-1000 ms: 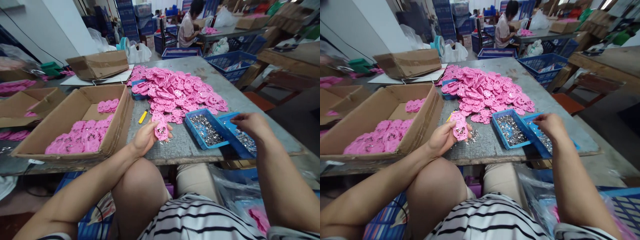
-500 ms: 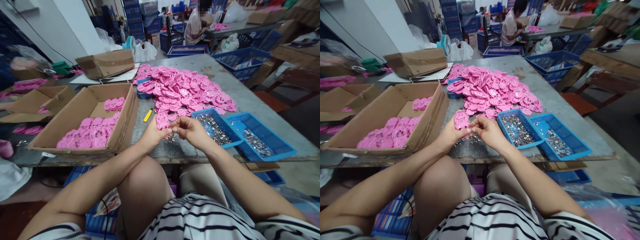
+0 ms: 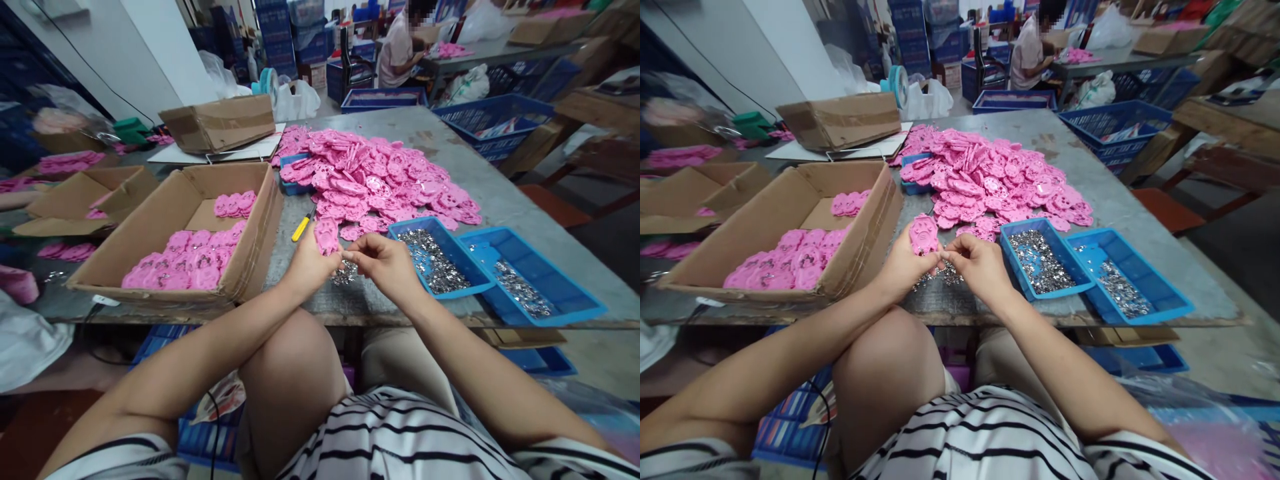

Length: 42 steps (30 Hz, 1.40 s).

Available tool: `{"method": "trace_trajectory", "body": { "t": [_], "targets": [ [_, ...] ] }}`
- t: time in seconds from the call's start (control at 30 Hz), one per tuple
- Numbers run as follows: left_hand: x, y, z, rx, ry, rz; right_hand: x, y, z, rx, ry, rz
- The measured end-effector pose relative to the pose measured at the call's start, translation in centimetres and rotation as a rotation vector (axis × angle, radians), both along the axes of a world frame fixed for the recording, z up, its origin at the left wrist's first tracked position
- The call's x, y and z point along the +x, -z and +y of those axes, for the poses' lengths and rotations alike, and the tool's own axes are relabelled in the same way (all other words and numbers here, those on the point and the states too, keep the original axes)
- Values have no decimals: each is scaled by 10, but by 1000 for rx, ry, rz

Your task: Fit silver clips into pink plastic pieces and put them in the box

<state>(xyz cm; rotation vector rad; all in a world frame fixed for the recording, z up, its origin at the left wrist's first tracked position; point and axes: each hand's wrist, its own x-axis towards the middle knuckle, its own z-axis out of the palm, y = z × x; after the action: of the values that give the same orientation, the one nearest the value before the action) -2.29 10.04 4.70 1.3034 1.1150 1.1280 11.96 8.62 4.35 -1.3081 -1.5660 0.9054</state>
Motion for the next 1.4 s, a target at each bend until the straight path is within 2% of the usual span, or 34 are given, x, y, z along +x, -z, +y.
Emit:
{"method": "trace_trajectory", "body": {
  "t": [0.17,0.43,0.5,0.63,0.7,0.8,0.9,1.13,1.4],
  "targets": [
    [-1,2,1,-12,24,-66,-4,3,3,-59,-35,94],
    [-1,-1,0,-64,26,-135,-7,11,5,112,-15,-59],
    [-2,-4,-2,-103,73,-205,-2,8,8,178,-49,-72],
    [-7,-8,-3,-237,274,-404,13,-8,12,258,-192,-125],
    [-9,-9,-3,-273,351,-441,18,-17,13,270,-275,-185],
    [-10,-7,-3,-269,405,-429,20,-24,13,276,-384,-290],
    [-11,-5,-3,-268,440,-413,19,-26,14,272,-431,-364],
    [-11,-3,-4,-260,468,-365,20,-28,18,224,-486,-435],
    [-10,-3,-4,-258,465,-374,19,-25,20,213,-471,-442]
  ]
}}
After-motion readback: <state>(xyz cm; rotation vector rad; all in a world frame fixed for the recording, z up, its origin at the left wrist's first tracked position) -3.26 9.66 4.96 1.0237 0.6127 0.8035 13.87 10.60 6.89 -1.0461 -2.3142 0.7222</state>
